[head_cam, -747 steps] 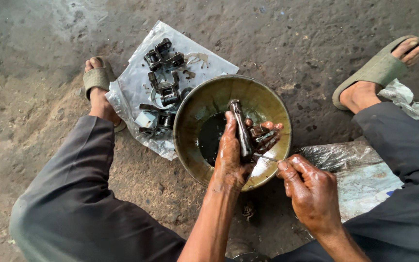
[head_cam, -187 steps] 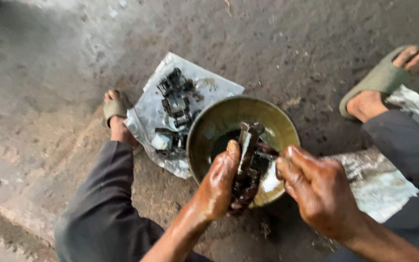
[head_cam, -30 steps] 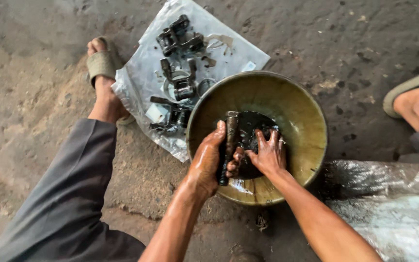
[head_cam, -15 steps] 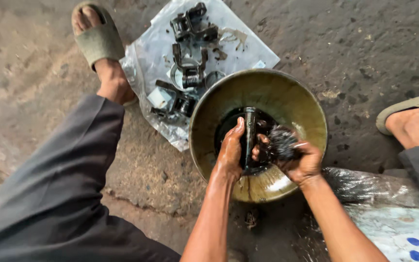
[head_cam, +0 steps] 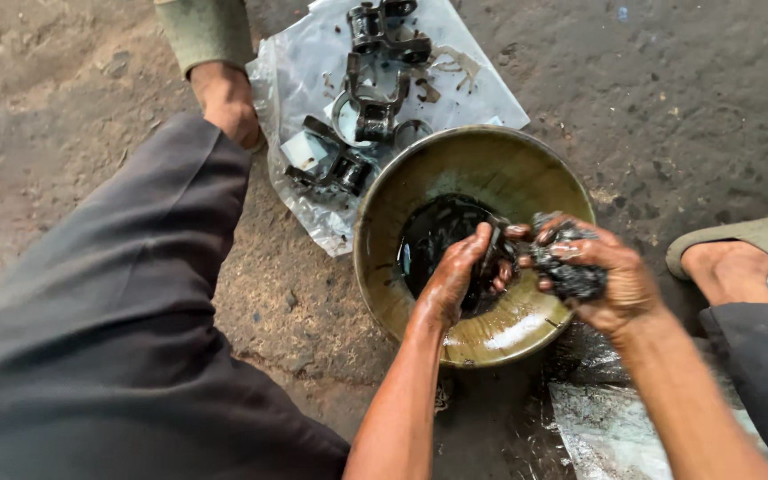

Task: The person sits on the ground and cleans greasy metal parts by hand using a wire brush and a bowl of dark liquid. They scrub each part individually, dip it in the liquid, and place the cleaned pieces on a plastic sheet nearby.

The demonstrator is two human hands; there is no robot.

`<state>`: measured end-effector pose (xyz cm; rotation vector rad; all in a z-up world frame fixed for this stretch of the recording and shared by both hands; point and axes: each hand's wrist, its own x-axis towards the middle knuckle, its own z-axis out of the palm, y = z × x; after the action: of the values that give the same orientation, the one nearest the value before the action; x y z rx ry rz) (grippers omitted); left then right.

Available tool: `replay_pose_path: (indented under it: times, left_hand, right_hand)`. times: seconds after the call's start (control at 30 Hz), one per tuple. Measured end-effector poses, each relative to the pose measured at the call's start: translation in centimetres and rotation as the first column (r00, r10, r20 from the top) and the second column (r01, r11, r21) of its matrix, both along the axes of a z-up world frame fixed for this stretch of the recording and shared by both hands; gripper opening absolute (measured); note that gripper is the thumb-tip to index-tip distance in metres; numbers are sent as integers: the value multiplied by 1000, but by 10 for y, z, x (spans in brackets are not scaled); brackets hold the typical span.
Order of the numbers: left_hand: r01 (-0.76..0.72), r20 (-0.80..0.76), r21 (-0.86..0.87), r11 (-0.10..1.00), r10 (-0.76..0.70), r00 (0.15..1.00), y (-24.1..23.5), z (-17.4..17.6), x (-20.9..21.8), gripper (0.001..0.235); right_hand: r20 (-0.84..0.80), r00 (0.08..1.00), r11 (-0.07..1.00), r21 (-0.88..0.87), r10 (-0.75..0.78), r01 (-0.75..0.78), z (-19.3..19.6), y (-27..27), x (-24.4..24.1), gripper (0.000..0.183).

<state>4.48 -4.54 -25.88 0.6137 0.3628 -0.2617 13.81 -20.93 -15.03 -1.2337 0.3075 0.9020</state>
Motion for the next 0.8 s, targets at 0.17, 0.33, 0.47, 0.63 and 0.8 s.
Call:
replay_pose_path:
  times: [0.17,0.33,0.47,0.63,0.8]
  left_hand:
    - [71,-57,126,990,-64,996,-4,13,5,74]
    - [86,138,329,940,-138,981,-3,28,20,78]
    - [58,192,296,954,-119,974,-11,29,27,64]
    - [22,225,371,928,-113,968,-11,27,26,46]
    - [20,258,569,822,-201,945,-5,32,27,43]
  right_hand:
    - [139,957,966,-20,257,-256,63,6,13,67]
    - [157,903,914,-143,399,-379,98,4,26,60]
    - [143,911,917,-169,386,-362,108,0,28,50]
    - [166,771,692,-582,615,-427,108,2,26,51]
    - [253,-24,250,-965,967,-76,109,10,26,78]
